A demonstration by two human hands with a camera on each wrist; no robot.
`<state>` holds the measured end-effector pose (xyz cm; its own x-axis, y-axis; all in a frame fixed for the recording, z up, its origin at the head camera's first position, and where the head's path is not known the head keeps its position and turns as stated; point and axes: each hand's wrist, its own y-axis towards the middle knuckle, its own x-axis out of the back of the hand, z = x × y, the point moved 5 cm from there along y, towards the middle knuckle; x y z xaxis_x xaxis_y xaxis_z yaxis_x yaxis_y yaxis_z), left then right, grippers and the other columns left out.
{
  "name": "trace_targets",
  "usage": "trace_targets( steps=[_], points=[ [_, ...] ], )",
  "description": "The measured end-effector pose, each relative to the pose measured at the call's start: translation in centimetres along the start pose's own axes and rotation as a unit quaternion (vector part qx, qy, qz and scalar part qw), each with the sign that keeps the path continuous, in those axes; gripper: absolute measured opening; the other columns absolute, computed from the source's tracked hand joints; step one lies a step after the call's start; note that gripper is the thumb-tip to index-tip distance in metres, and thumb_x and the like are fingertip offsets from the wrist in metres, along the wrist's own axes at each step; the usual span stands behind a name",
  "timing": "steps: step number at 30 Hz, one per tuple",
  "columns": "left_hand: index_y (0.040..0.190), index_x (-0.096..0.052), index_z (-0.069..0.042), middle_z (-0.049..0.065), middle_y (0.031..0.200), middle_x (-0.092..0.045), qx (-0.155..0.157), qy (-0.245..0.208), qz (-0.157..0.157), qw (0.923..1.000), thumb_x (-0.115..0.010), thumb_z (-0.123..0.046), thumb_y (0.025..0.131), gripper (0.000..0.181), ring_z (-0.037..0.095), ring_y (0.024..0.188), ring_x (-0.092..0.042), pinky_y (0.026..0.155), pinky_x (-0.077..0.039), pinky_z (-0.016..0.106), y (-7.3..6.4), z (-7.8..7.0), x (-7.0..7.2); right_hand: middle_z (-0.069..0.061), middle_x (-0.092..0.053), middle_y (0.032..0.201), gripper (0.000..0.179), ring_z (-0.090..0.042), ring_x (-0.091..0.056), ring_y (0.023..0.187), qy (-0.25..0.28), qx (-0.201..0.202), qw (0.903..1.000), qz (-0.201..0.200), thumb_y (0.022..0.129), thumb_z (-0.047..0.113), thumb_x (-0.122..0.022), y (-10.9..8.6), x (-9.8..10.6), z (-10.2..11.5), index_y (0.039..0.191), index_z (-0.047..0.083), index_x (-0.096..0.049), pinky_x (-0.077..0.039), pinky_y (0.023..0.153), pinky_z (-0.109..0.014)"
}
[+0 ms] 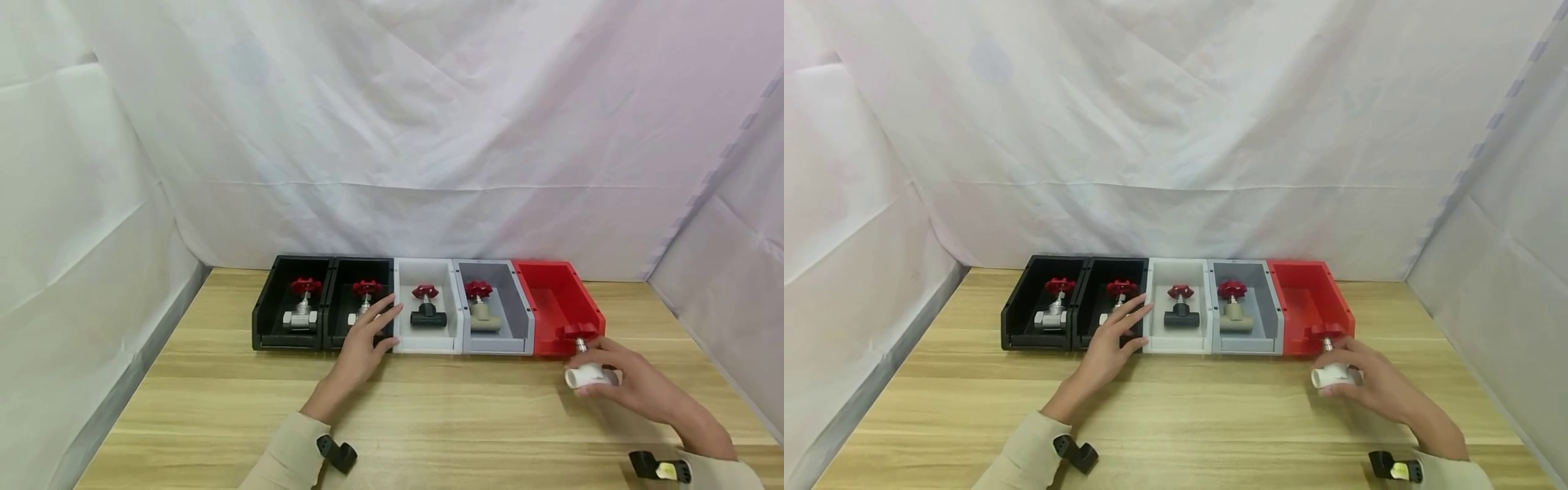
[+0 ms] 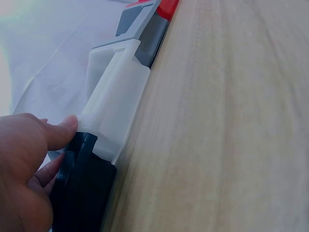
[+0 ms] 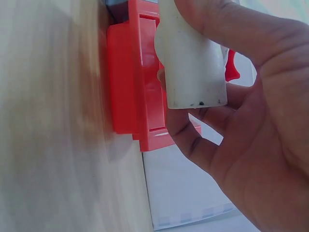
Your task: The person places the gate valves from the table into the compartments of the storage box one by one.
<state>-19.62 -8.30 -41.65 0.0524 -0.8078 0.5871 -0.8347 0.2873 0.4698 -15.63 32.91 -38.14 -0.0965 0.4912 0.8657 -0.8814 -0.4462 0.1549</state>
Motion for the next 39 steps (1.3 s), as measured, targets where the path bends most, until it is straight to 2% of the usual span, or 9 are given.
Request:
trace_targets(
  steps=[4,15,23,33,39],
  points=[
    [0.142,-0.048,-0.023,0.0,0.15,-0.036,0.0,-0.003,0.0,1.0,-0.071,-0.006,0.085,0.064,0.019,0.135,-0.035,0.084,-0.05,0.036,0.1,-0.1,0.0,0.006,-0.052,0.106,0.039,-0.005,-0.046,0.091,-0.013,-0.004,0.9999,-0.002,0.069,0.035,-0.085,0.6,0.3,-0.2,0.105,0.033,-0.069,-0.047,0.067,-0.024],
    [0.142,-0.049,-0.023,-0.002,0.15,-0.036,0.014,-0.003,0.002,0.9999,-0.071,-0.005,0.085,0.064,0.017,0.135,-0.035,0.084,-0.05,0.036,0.0,0.2,0.0,0.009,-0.053,0.103,0.038,-0.006,-0.048,0.088,-0.019,0.022,0.9995,-0.013,0.07,0.03,-0.085,2.4,0.4,-0.6,0.104,0.031,-0.069,-0.047,0.067,-0.024],
    [0.142,-0.049,-0.024,-0.003,0.15,-0.036,0.019,0.0,0.004,0.9998,-0.071,-0.006,0.085,0.064,0.017,0.135,-0.035,0.085,-0.05,0.036,0.0,0.1,0.0,0.004,-0.053,0.106,0.038,-0.008,-0.046,0.091,-0.016,0.032,0.9993,-0.015,0.071,0.028,-0.085,3.3,0.5,-0.8,0.105,0.03,-0.068,-0.048,0.067,-0.025],
    [0.141,-0.049,-0.023,0.0,0.15,-0.037,0.014,-0.002,0.004,0.9999,-0.071,-0.005,0.084,0.064,0.018,0.135,-0.034,0.085,-0.049,0.036,0.0,0.1,-0.1,0.003,-0.053,0.102,0.037,-0.012,-0.047,0.086,-0.015,0.027,0.9994,-0.015,0.074,0.025,-0.083,4.6,0.4,-1.3,0.107,0.027,-0.067,-0.046,0.066,-0.026],
    [0.141,-0.049,-0.023,-0.002,0.15,-0.036,0.02,-0.002,0.004,0.9998,-0.071,-0.005,0.084,0.064,0.017,0.135,-0.034,0.085,-0.049,0.036,0.0,0.1,-0.1,0.003,-0.053,0.103,0.039,-0.012,-0.047,0.091,-0.02,0.02,0.9995,-0.016,0.075,0.018,-0.083,5.5,0.1,-1.5,0.109,0.027,-0.067,-0.049,0.071,-0.026]
  ],
)
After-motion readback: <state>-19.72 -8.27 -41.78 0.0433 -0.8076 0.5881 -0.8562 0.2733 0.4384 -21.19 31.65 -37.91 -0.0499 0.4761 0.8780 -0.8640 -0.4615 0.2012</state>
